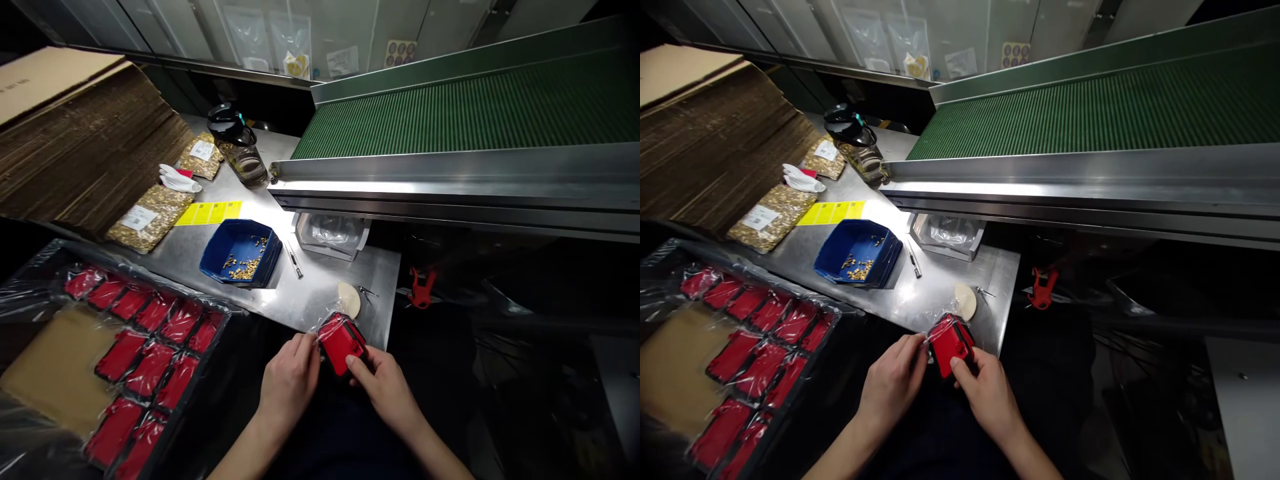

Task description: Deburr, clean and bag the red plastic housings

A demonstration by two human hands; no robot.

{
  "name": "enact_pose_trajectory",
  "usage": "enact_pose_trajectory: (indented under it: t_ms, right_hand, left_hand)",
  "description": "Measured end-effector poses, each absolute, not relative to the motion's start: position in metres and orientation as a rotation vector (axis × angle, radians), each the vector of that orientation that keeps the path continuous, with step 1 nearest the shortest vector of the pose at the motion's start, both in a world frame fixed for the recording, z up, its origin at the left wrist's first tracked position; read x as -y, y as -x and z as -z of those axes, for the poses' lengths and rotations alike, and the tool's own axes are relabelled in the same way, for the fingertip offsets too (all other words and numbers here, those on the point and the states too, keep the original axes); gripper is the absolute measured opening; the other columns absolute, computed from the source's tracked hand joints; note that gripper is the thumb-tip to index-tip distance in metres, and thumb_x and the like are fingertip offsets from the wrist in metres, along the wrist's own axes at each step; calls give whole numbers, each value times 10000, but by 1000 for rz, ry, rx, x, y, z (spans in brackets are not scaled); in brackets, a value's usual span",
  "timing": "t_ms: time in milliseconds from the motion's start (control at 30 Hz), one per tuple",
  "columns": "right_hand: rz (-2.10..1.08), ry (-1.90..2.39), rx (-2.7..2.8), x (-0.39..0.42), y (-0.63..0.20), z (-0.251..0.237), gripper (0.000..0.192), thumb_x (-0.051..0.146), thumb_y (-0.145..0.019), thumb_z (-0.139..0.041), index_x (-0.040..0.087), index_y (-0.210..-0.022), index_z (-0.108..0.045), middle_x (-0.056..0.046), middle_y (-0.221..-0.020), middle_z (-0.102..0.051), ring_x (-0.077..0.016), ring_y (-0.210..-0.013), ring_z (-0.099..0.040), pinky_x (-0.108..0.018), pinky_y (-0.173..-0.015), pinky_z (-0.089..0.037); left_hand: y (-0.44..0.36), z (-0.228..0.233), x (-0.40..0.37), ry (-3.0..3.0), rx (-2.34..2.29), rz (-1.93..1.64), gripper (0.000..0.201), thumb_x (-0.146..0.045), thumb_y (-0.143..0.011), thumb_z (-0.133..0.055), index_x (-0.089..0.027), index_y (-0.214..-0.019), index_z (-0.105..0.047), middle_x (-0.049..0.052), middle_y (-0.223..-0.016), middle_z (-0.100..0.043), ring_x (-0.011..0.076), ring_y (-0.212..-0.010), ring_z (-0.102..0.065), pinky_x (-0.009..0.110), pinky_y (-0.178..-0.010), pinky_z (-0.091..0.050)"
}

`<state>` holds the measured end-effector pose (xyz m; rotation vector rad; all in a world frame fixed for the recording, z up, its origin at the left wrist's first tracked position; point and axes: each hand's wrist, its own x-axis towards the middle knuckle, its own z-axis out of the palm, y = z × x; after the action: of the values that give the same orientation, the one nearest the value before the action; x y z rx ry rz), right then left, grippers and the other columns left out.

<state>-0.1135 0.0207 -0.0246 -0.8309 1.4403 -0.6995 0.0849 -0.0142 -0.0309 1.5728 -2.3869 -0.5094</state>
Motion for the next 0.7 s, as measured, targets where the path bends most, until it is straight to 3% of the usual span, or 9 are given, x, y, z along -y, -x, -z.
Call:
enact_pose_trajectory:
  t_ms: [67, 233, 433, 533, 600, 700]
  right_hand:
    - [683, 852, -1436, -20, 114, 25, 377, 513, -951, -610, 163, -860, -717, -50, -780, -729, -192, -702, -669, -266, -682, -490]
    - [657, 918, -1417, -20, 113, 31, 332, 462, -953, -614, 161, -852, -713, -33, -757, -703, -180, -691, -624, -263, -655, -466]
    - [797, 833, -1305, -16, 116, 33, 330, 468, -957, -612, 155, -891, -693, -18, -768, -660, -158, -688, -563, -251, -642, -453]
    - [839, 847, -1238, -16, 118, 29, 274, 426, -955, -609, 166, -937, -694, -15, -821, -674, -173, -764, -594, -259, -725, -479]
    - [763, 945, -1179, -15, 120, 24, 218, 370, -955, -594, 181, -916, -693, -1, -827, -676, -178, -802, -605, -257, -763, -475]
    - [556, 1099, -1202, -12, 125, 15, 210, 330, -956, -562, 195, -856, -687, 30, -736, -643, -140, -677, -541, -225, -634, -403]
  left_hand:
    - [-83, 30, 17, -1572, 2383, 499, 157, -200, -1048, -480, -205, -1168, -581, 40, -994, -700, 218, -882, -695, 322, -763, -540]
    - [-74, 20, 20, -1500, 2383, 621, 158, -216, -1046, -475, -207, -960, -607, 40, -873, -641, 205, -781, -648, 304, -689, -499]
    - [-56, -3, 6, -1220, 2200, 1120, 168, -173, -1039, -449, -212, -1027, -612, 58, -932, -626, 181, -812, -617, 281, -727, -499]
    - [-53, -9, 1, -1214, 2128, 1235, 165, -181, -1043, -452, -217, -1021, -612, 52, -920, -624, 177, -795, -609, 283, -716, -491]
    - [-53, -10, 0, -1264, 2080, 1219, 155, -198, -1044, -464, -217, -1007, -614, 50, -908, -623, 182, -796, -608, 293, -726, -489]
    - [-54, -8, -1, -1401, 1887, 1292, 144, -240, -1052, -483, -225, -1001, -617, 41, -911, -646, 185, -813, -624, 298, -735, -493]
